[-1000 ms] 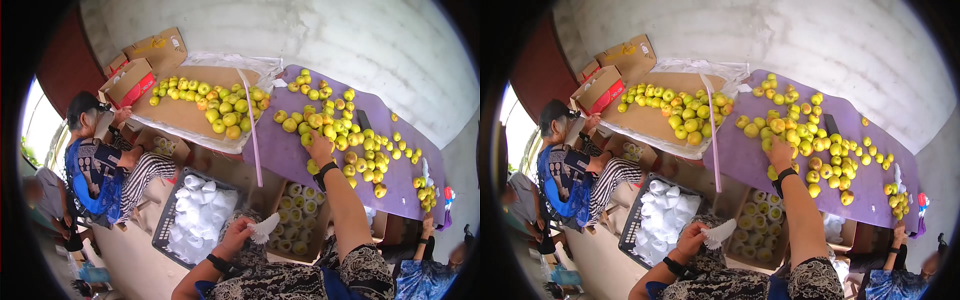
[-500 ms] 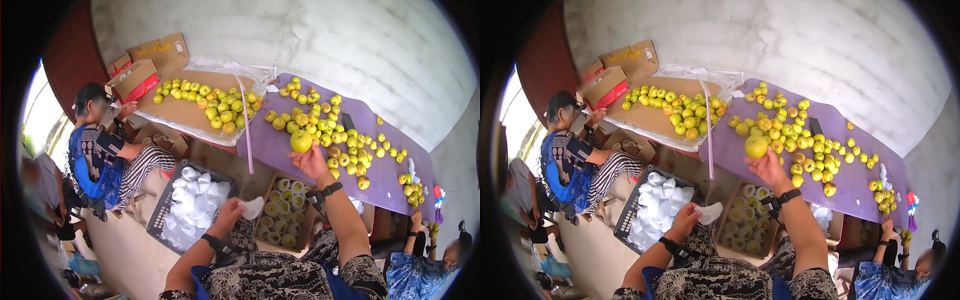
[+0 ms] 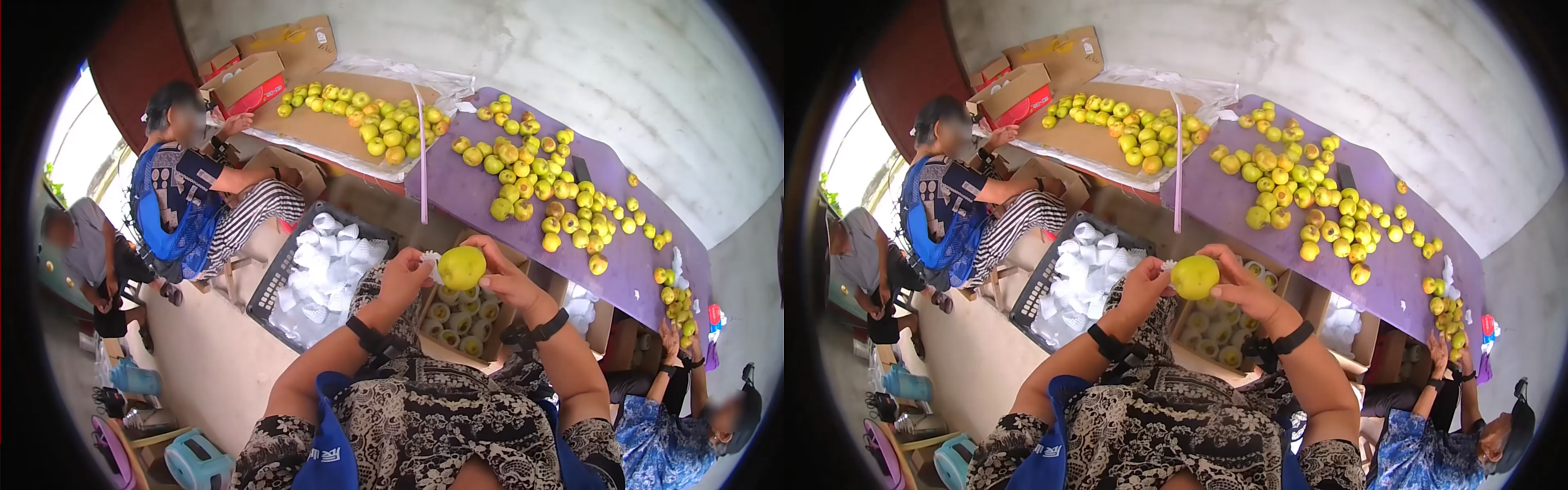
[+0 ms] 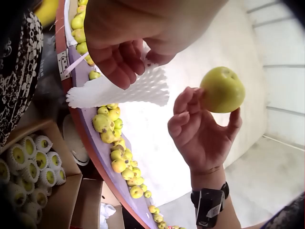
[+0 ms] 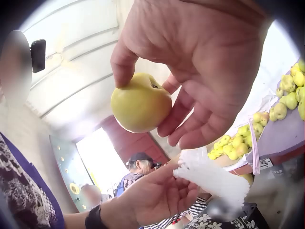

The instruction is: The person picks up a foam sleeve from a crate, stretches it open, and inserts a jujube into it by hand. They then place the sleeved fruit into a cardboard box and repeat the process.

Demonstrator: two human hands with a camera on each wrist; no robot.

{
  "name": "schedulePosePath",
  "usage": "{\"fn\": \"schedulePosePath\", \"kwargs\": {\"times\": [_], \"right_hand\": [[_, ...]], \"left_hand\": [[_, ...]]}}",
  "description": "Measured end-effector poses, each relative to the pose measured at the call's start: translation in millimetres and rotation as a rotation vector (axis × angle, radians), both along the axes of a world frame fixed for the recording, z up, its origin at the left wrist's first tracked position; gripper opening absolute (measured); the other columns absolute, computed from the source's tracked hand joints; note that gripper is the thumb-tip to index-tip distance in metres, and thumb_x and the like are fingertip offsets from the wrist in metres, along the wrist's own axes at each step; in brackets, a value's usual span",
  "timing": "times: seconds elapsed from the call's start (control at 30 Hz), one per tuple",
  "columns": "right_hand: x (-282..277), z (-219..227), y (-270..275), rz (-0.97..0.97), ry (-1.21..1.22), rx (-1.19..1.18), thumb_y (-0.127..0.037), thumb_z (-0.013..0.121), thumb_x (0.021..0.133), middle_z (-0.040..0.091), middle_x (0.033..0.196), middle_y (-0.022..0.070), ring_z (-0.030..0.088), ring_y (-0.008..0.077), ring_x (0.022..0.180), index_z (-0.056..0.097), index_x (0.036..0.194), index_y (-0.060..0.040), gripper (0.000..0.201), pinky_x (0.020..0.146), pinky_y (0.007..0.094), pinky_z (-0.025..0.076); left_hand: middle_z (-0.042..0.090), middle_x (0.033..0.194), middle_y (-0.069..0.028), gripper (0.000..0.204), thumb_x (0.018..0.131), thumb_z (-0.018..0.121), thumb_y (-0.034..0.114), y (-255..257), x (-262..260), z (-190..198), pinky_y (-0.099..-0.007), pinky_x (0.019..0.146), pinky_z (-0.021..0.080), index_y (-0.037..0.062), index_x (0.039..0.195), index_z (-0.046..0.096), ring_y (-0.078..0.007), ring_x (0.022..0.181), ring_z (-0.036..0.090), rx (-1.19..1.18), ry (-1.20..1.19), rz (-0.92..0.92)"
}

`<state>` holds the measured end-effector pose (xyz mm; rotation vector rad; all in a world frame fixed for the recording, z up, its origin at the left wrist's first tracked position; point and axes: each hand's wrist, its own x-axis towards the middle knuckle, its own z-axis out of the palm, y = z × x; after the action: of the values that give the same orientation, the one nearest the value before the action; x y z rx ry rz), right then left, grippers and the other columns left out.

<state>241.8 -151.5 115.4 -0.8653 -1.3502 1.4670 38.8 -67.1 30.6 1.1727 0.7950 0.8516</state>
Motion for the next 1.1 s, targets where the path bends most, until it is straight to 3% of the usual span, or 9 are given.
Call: {"fn": "schedulePosePath", "kwargs": {"times": [0.17,0.23,0.33,0.4,0.43,0.57,0.8,1.03,1.1], "right_hand": [[-9,1,-7,0.079,0.057,-0.051,-0.028,0.072,0.077,0.045,0.131,0.0056,0.042,0.0181,0.127,0.039,0.138,-0.0064,0.073,0.108,0.0340,0.031],[-10,-1,-12,-0.007,0.003,-0.030,-0.028,0.072,0.076,0.046,0.133,0.0060,0.043,0.0192,0.127,0.039,0.138,-0.0054,0.074,0.109,0.0341,0.032],[-16,1,-13,-0.031,-0.191,0.094,-0.029,0.074,0.075,0.046,0.131,0.0061,0.045,0.0194,0.126,0.042,0.136,-0.0044,0.073,0.108,0.0351,0.033],[-26,-4,-12,-0.037,-0.236,0.135,-0.030,0.074,0.074,0.047,0.129,0.0065,0.046,0.0201,0.124,0.044,0.134,-0.0040,0.072,0.107,0.0355,0.034],[-29,-9,-11,-0.059,-0.243,0.159,-0.031,0.074,0.074,0.047,0.129,0.0067,0.047,0.0205,0.123,0.045,0.133,-0.0038,0.071,0.107,0.0357,0.034],[-30,-27,-9,-0.065,-0.181,0.094,-0.036,0.074,0.077,0.052,0.122,0.0066,0.052,0.0191,0.114,0.045,0.130,-0.0028,0.070,0.101,0.0337,0.039],[-25,-31,-11,-0.105,-0.064,-0.121,-0.037,0.076,0.077,0.055,0.117,0.0055,0.055,0.0167,0.108,0.046,0.127,-0.0020,0.068,0.094,0.0313,0.045],[-23,-32,-16,-0.020,-0.195,0.008,-0.042,0.079,0.072,0.055,0.119,0.0074,0.056,0.0184,0.111,0.048,0.125,-0.0022,0.073,0.097,0.0330,0.044],[-24,-33,-17,-0.014,-0.160,0.045,-0.052,0.076,0.073,0.056,0.115,0.0054,0.058,0.0155,0.105,0.046,0.128,-0.0024,0.079,0.090,0.0287,0.047]], "left_hand": [[0.066,0.081,-0.0070,0.018,0.088,0.064,0.013,-11,-11,11,-0.0240,0.060,0.052,0.0004,0.098,0.057,-0.0120,0.067,0.065,0.094,0.137,0.019],[0.065,0.075,-0.0068,0.020,0.085,0.066,0.016,-13,-19,16,-0.0256,0.058,0.050,0.0005,0.094,0.058,-0.0117,0.063,0.064,0.186,0.253,0.086],[0.063,0.072,-0.0125,0.020,0.079,0.067,0.020,-14,-22,11,-0.0360,0.064,0.050,0.0020,0.084,0.059,-0.0243,0.069,0.064,0.314,0.360,0.173],[0.064,0.073,-0.0122,0.018,0.079,0.068,0.016,-19,-22,18,-0.0349,0.063,0.050,0.0022,0.085,0.060,-0.0240,0.067,0.063,0.385,0.315,0.176],[0.065,0.073,-0.0097,0.018,0.080,0.071,0.015,-18,-21,9,-0.0305,0.059,0.049,0.0026,0.087,0.060,-0.0162,0.065,0.063,0.486,0.318,0.169],[0.064,0.070,-0.0082,0.017,0.081,0.070,0.015,-28,-34,27,-0.0285,0.055,0.048,0.0016,0.085,0.059,-0.0135,0.062,0.062,0.326,0.316,0.015],[0.062,0.063,-0.0094,0.015,0.081,0.066,0.010,-32,-47,41,-0.0284,0.047,0.047,-0.0015,0.085,0.057,-0.0142,0.052,0.061,0.159,0.165,-0.035],[0.063,0.067,-0.0068,0.017,0.084,0.065,0.014,-21,-46,45,-0.0259,0.050,0.049,-0.0004,0.087,0.057,-0.0126,0.056,0.063,0.190,0.206,-0.129],[0.063,0.067,-0.0069,0.017,0.084,0.065,0.014,-20,-44,45,-0.0257,0.050,0.050,-0.0005,0.088,0.057,-0.0129,0.056,0.063,0.230,0.252,-0.149]]}}
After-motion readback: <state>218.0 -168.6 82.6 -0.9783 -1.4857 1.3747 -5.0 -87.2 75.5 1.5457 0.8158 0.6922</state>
